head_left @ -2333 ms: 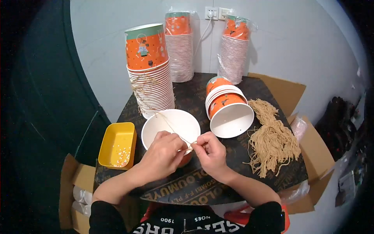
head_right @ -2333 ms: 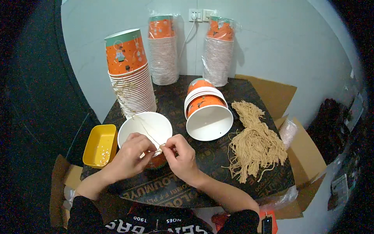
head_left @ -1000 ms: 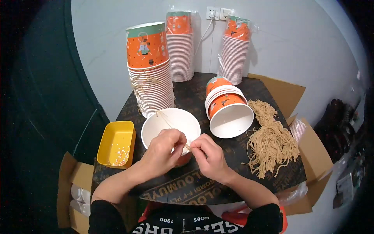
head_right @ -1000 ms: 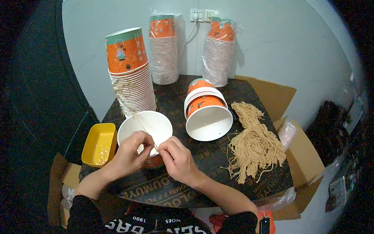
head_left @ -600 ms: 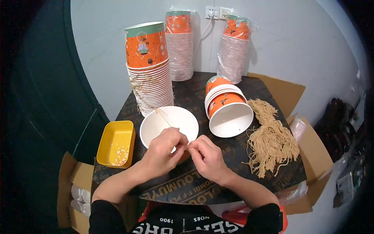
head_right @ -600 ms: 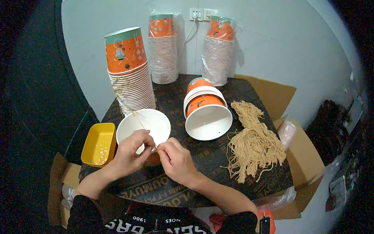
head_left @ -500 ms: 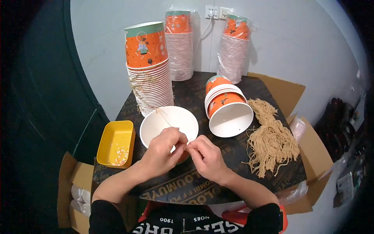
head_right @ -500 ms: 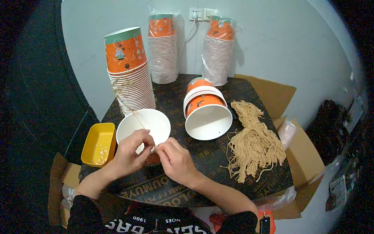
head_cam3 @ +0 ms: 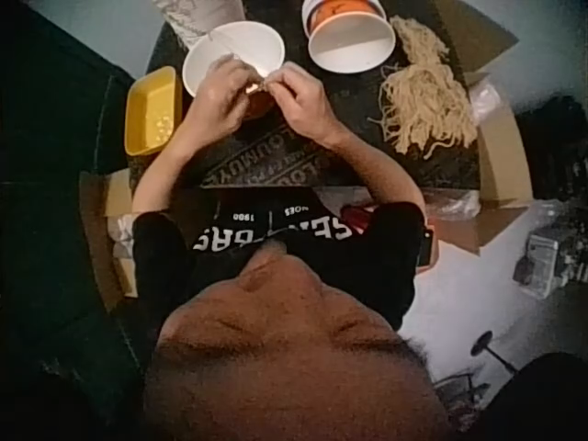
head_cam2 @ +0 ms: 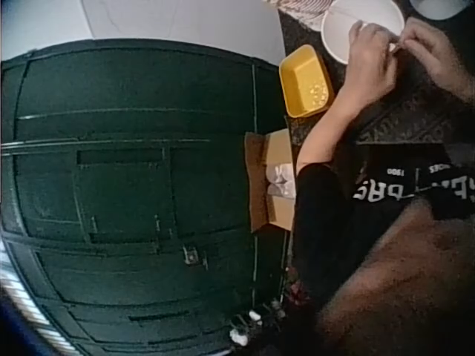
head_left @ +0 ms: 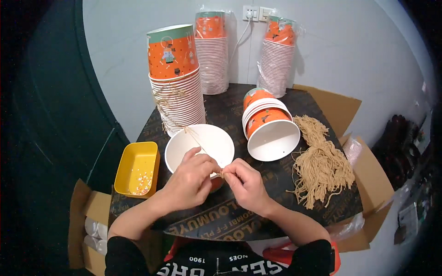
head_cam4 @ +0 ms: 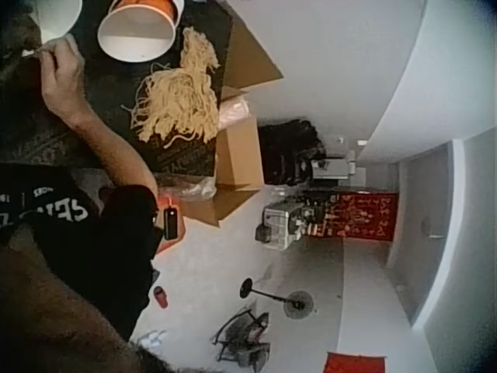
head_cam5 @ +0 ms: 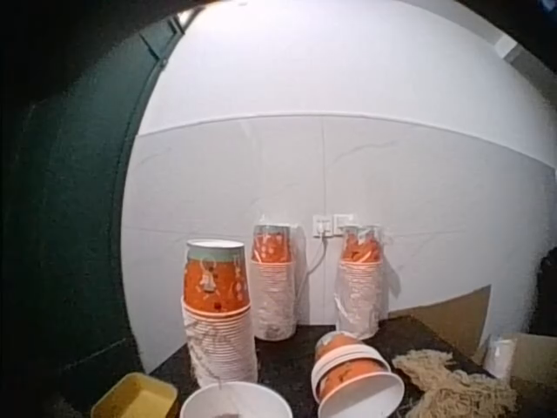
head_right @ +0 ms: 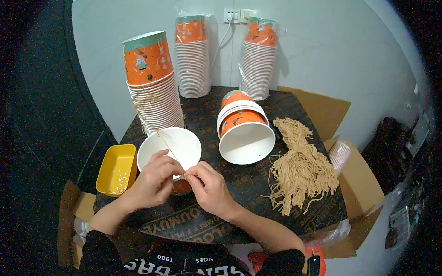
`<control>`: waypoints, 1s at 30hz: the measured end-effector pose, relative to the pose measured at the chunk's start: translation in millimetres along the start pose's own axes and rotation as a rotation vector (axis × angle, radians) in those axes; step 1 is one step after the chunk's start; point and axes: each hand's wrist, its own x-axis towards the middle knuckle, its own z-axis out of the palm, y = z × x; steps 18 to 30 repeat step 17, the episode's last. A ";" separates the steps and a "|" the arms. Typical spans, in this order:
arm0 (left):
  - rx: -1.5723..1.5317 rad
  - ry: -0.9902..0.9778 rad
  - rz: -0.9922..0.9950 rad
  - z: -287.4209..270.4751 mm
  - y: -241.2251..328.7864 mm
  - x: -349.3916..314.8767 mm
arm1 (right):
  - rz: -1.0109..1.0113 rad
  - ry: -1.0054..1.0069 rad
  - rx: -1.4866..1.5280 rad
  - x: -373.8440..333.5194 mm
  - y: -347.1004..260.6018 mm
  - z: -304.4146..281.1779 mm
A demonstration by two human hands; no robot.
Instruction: Tie rubber bands around paper cups and stack them.
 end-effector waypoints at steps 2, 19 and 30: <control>-0.008 0.014 -0.007 -1.5 4.4 0.8 | -0.023 0.011 -0.007 0.1 0.9 0.3; 0.060 0.064 0.047 1.4 -2.3 -5.6 | -0.024 0.087 -0.223 -2.2 16.9 -2.7; 0.060 0.064 0.047 1.4 -2.3 -5.6 | -0.024 0.087 -0.223 -2.2 16.9 -2.7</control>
